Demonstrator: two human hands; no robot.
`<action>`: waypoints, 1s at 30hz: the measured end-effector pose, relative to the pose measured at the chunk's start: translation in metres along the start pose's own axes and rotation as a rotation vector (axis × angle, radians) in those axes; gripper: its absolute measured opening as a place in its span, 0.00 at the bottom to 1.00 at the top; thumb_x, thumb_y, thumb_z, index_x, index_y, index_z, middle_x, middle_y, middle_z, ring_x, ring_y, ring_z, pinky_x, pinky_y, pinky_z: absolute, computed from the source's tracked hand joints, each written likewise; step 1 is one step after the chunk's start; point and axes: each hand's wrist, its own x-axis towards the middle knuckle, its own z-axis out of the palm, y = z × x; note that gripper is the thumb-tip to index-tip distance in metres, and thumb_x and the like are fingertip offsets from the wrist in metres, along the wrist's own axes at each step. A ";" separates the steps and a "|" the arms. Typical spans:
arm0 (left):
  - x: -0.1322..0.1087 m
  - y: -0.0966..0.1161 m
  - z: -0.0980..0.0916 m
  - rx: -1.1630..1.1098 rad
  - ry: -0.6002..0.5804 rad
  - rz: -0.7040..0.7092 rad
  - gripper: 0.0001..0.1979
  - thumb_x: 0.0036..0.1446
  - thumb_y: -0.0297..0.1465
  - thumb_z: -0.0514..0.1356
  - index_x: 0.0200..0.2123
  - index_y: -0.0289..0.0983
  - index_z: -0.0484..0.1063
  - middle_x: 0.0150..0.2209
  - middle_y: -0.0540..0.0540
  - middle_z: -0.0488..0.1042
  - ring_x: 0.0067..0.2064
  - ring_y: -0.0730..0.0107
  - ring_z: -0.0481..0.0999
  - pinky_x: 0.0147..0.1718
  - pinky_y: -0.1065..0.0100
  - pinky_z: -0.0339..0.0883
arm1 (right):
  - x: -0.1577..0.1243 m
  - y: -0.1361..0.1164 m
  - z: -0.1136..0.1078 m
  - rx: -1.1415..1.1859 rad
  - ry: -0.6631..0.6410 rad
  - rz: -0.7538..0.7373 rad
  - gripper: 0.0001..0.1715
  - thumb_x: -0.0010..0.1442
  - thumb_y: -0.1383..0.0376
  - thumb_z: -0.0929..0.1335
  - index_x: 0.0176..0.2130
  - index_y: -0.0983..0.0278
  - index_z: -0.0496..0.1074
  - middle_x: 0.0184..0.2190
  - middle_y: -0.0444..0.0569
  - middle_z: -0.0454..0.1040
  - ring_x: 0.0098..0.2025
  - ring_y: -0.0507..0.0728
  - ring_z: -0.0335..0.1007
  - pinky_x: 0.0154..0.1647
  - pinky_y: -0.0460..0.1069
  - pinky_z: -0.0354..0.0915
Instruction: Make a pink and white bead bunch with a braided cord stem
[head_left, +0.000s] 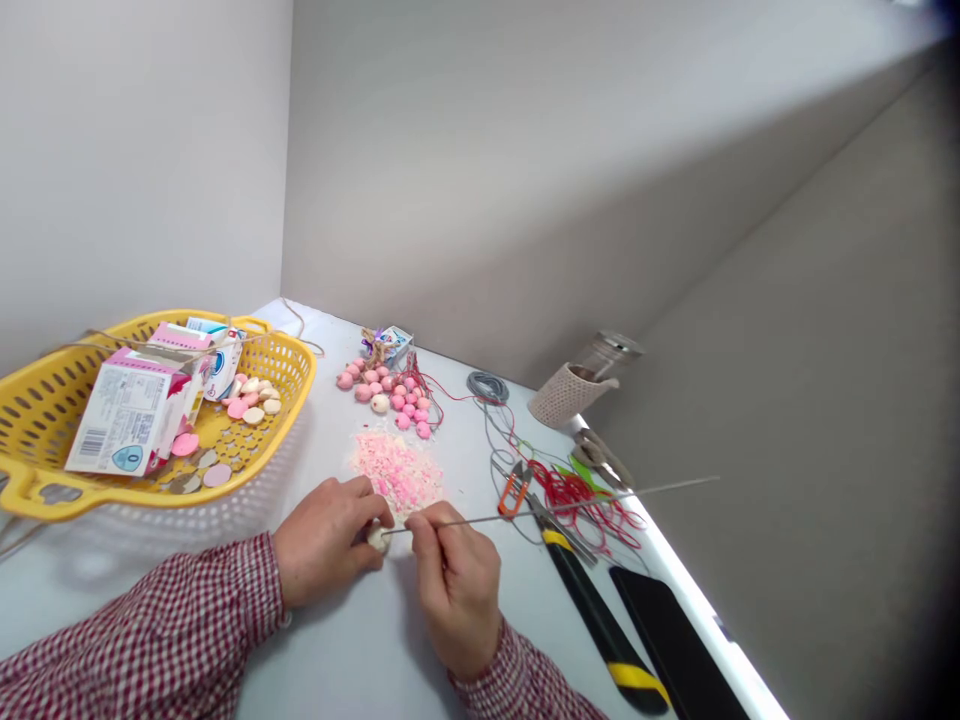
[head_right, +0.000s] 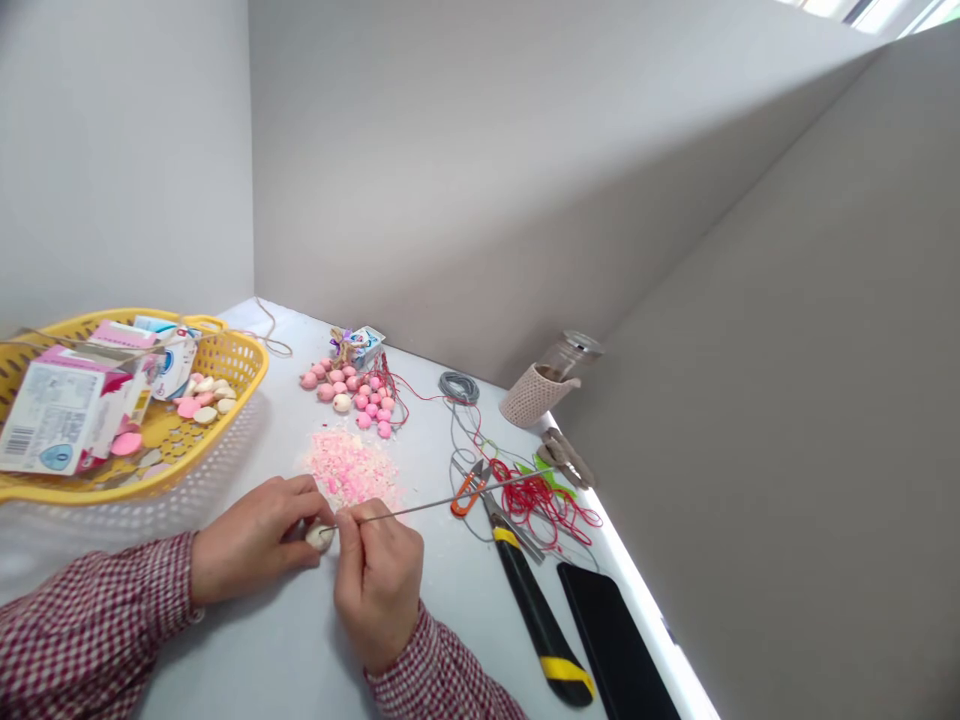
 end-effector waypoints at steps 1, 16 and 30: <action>0.000 -0.001 0.000 -0.010 0.003 -0.001 0.08 0.44 0.25 0.59 0.31 0.40 0.71 0.31 0.51 0.69 0.33 0.70 0.66 0.32 0.68 0.57 | 0.001 -0.001 -0.001 -0.001 0.028 -0.006 0.13 0.60 0.73 0.59 0.26 0.65 0.66 0.20 0.45 0.67 0.23 0.51 0.64 0.22 0.45 0.58; 0.000 0.002 0.000 0.051 -0.004 0.014 0.04 0.48 0.27 0.59 0.30 0.38 0.70 0.31 0.50 0.69 0.33 0.70 0.66 0.32 0.68 0.58 | -0.003 0.000 0.006 -0.001 -0.075 0.005 0.13 0.60 0.73 0.59 0.28 0.66 0.67 0.22 0.47 0.70 0.24 0.51 0.66 0.24 0.45 0.60; 0.000 0.004 -0.003 -0.002 -0.009 -0.017 0.05 0.45 0.27 0.60 0.30 0.38 0.71 0.31 0.51 0.70 0.33 0.70 0.67 0.33 0.68 0.57 | 0.000 -0.002 -0.005 -0.047 0.001 -0.131 0.11 0.59 0.74 0.60 0.27 0.65 0.65 0.19 0.46 0.66 0.22 0.51 0.61 0.22 0.46 0.56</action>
